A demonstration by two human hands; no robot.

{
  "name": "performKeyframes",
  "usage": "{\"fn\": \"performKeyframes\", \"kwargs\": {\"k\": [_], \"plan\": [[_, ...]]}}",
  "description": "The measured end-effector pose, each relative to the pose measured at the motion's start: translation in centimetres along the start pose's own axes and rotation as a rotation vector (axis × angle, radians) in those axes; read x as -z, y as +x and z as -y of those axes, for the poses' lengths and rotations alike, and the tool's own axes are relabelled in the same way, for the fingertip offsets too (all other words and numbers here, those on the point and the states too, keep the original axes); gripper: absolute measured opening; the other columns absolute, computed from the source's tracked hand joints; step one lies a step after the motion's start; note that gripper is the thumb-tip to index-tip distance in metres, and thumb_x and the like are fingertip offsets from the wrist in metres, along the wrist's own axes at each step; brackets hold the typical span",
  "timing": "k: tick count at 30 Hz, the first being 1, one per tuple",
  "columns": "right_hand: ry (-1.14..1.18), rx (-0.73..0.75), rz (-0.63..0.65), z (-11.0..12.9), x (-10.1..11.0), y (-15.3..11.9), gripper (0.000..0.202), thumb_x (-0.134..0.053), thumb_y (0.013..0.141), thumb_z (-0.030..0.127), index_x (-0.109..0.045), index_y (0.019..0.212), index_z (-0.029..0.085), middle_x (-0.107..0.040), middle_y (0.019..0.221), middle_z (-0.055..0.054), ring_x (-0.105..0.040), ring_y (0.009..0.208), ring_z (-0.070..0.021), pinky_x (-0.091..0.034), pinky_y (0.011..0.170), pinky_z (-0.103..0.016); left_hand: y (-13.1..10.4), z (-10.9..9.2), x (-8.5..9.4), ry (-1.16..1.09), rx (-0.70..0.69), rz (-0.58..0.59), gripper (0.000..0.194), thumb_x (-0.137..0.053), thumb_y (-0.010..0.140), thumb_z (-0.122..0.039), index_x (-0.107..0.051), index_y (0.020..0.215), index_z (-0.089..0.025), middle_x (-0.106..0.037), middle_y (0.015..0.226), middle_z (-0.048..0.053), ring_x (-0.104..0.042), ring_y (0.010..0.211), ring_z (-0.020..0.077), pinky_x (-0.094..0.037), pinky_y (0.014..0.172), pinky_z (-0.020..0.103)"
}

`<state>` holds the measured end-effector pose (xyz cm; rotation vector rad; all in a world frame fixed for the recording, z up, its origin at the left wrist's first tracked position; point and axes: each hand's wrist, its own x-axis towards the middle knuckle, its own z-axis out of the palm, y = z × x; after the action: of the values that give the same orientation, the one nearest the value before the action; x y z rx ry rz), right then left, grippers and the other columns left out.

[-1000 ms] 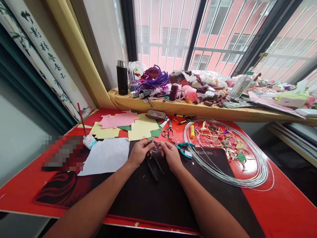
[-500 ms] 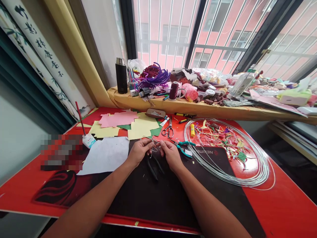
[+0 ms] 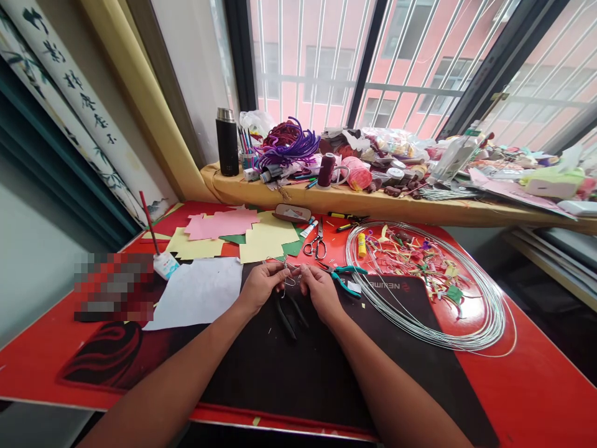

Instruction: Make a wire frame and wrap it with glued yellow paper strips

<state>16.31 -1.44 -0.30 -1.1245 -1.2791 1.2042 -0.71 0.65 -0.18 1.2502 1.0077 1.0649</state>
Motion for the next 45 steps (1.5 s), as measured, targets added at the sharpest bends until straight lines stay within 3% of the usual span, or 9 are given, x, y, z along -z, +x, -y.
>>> {"fn": "performKeyframes", "kwargs": {"k": [5,21,30,36,45], "plan": [[-0.009,-0.007,0.009,-0.11,0.01,-0.01,0.048,-0.058,0.094,0.062,-0.072,0.082,0.019,-0.048,0.051,0.004,-0.038,0.051,-0.0146,-0.031,0.057,-0.029,0.0,-0.05,-0.07,0.009,0.014,0.01,0.042,-0.083,0.077,-0.048,-0.083,0.103,-0.015,-0.08,0.094,0.01,-0.052,0.056,0.011,-0.04,0.051,0.024],[-0.035,-0.005,0.013,-0.41,0.0,0.15,0.047,-0.058,0.094,0.062,-0.073,0.083,0.019,-0.048,0.049,0.005,-0.037,0.049,-0.014,-0.029,0.054,-0.029,-0.09,-0.33,-0.13,-0.016,0.043,-0.009,0.041,-0.086,0.071,-0.049,-0.082,0.092,-0.014,-0.076,0.079,0.006,-0.051,0.053,0.01,-0.04,0.049,0.023],[0.078,-0.013,-0.055,0.03,-0.01,0.19,0.052,-0.056,0.095,0.066,-0.071,0.078,0.02,-0.051,0.052,0.003,-0.046,0.055,-0.0165,-0.038,0.064,-0.031,0.02,-0.19,-0.02,-0.117,0.024,-0.053,0.037,-0.087,0.073,-0.048,-0.079,0.086,-0.015,-0.072,0.077,0.005,-0.052,0.054,0.0097,-0.04,0.048,0.022],[-0.006,-0.03,-0.007,-0.02,0.02,0.1,0.052,-0.054,0.095,0.066,-0.072,0.08,0.019,-0.048,0.05,0.004,-0.037,0.05,-0.0148,-0.029,0.056,-0.03,-0.06,0.01,0.04,-0.084,0.02,-0.032,0.036,-0.087,0.074,-0.046,-0.079,0.09,-0.015,-0.071,0.076,0.003,-0.052,0.053,0.0098,-0.043,0.051,0.024],[-0.011,-0.026,-0.004,0.0,-0.05,0.11,0.054,-0.053,0.095,0.067,-0.072,0.079,0.019,-0.049,0.05,0.004,-0.038,0.05,-0.0145,-0.03,0.055,-0.029,-0.15,-0.57,-0.09,-0.074,0.041,-0.013,0.039,-0.087,0.072,-0.05,-0.08,0.087,-0.014,-0.072,0.075,0.005,-0.051,0.053,0.0102,-0.04,0.049,0.024]]}}
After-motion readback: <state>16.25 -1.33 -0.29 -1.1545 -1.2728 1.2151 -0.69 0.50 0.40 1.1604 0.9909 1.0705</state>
